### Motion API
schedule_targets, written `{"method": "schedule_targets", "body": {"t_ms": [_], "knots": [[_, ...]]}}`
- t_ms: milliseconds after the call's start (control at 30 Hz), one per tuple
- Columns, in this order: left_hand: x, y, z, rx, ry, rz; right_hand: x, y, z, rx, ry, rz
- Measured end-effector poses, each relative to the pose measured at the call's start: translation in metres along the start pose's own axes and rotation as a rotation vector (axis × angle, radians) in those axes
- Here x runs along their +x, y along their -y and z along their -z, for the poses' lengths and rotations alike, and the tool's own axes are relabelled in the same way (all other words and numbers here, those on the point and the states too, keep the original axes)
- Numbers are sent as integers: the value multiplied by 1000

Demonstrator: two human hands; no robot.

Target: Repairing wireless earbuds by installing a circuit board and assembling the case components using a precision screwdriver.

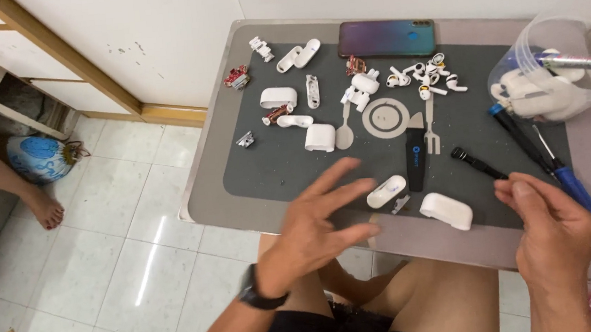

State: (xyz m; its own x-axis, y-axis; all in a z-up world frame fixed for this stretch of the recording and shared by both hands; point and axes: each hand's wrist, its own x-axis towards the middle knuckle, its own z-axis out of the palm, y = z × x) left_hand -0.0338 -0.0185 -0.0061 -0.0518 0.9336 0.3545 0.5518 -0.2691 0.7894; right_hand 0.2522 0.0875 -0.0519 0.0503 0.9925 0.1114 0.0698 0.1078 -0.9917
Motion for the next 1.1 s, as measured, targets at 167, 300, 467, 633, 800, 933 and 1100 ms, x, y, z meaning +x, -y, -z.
{"method": "schedule_targets", "body": {"t_ms": [167, 300, 467, 633, 800, 933, 1100], "knots": [[-2, 9, 59, -29, -23, 73, -3, -7, 3, -68, -85, 11], [17, 12, 110, 226, -12, 121, -10, -21, 7, 53, -148, 74], [64, 23, 139, 493, 51, 99, -11, -24, 6, -67, -165, 88], [114, 35, 122, 737, 114, -6, -10, -18, 3, -112, -130, 134], [145, 83, 90, 805, 62, 60, -11, -20, 0, -112, -141, 152], [156, 89, 74, 858, 82, 103, -9, -2, -9, -186, -139, 160], [148, 96, 60, 909, 59, 17, -9, -1, -11, -96, -144, 107]]}}
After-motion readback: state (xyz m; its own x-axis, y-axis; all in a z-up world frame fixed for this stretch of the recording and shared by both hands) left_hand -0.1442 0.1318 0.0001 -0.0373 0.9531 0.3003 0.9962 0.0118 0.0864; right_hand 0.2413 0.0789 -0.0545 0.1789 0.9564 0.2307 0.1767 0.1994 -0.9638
